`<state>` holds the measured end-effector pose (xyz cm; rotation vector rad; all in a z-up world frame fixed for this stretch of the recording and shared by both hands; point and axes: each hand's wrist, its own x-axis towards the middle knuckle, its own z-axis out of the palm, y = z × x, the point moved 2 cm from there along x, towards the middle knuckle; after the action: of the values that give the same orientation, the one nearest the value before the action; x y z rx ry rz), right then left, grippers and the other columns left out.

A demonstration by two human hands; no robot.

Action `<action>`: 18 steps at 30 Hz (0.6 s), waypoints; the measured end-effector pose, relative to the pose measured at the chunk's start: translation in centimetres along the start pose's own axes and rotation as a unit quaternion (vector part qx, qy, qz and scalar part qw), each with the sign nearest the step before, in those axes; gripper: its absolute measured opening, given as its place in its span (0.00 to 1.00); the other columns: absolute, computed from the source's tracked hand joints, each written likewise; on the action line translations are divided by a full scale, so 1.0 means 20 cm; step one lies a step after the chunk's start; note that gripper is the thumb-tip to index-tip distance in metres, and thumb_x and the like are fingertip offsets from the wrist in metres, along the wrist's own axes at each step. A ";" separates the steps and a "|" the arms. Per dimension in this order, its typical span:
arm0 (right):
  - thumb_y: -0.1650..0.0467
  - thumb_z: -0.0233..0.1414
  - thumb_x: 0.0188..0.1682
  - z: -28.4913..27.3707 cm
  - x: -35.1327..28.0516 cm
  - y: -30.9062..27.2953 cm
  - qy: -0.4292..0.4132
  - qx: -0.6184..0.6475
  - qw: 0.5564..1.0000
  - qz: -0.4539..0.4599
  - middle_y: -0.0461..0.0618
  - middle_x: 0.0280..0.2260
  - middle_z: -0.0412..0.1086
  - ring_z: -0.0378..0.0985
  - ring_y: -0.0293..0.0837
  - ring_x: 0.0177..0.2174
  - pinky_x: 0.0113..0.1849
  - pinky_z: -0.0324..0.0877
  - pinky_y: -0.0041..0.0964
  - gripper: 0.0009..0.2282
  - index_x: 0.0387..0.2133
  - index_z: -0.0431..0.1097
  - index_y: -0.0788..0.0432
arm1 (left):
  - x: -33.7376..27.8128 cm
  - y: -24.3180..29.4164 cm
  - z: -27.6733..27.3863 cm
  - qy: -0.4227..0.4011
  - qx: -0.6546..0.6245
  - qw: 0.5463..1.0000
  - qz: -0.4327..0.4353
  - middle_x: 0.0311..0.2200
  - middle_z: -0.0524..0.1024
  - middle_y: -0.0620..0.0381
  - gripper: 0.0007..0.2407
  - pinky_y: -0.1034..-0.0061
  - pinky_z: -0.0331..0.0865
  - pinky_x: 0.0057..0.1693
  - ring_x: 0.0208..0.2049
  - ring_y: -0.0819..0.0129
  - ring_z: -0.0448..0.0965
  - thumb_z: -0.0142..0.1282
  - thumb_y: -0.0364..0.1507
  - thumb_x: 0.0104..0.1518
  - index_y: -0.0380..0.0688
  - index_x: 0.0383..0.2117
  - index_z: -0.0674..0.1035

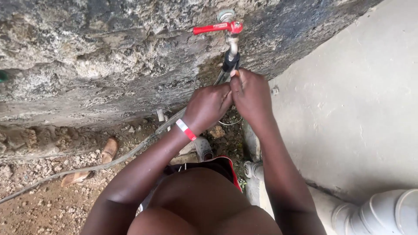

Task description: Wrapping tape around a faucet and hose connection to create a watertight seal.

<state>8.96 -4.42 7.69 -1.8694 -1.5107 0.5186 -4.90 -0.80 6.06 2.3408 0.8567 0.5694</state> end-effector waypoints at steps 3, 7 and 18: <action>0.65 0.42 0.55 0.00 0.00 -0.07 0.012 -0.027 1.000 0.007 0.66 0.18 0.67 0.76 0.70 0.29 0.30 0.67 0.63 0.17 0.21 0.67 0.62 | 0.00 -0.05 -0.04 -0.012 -0.004 1.000 -0.003 0.19 0.77 0.42 0.11 0.48 0.72 0.33 0.28 0.37 0.81 0.46 0.30 0.64 0.41 0.25 0.77; 0.63 0.43 0.56 0.04 0.01 -0.08 0.019 -0.075 0.997 0.018 0.64 0.17 0.67 0.76 0.69 0.27 0.30 0.67 0.63 0.18 0.20 0.66 0.61 | 0.00 -0.12 -0.04 -0.024 -0.001 1.000 -0.001 0.20 0.78 0.41 0.10 0.47 0.72 0.33 0.26 0.37 0.81 0.46 0.31 0.64 0.43 0.28 0.78; 0.66 0.42 0.58 0.07 -0.02 -0.13 0.067 -0.009 0.996 0.060 0.53 0.14 0.68 0.77 0.57 0.21 0.29 0.72 0.49 0.18 0.18 0.69 0.57 | -0.05 -0.06 -0.18 -0.057 0.030 0.998 -0.012 0.16 0.77 0.41 0.10 0.52 0.75 0.33 0.22 0.39 0.82 0.39 0.32 0.69 0.43 0.37 0.74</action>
<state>6.05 -4.15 8.55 -1.9766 -1.3263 0.4266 -8.22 0.68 7.80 2.3876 0.8592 0.3999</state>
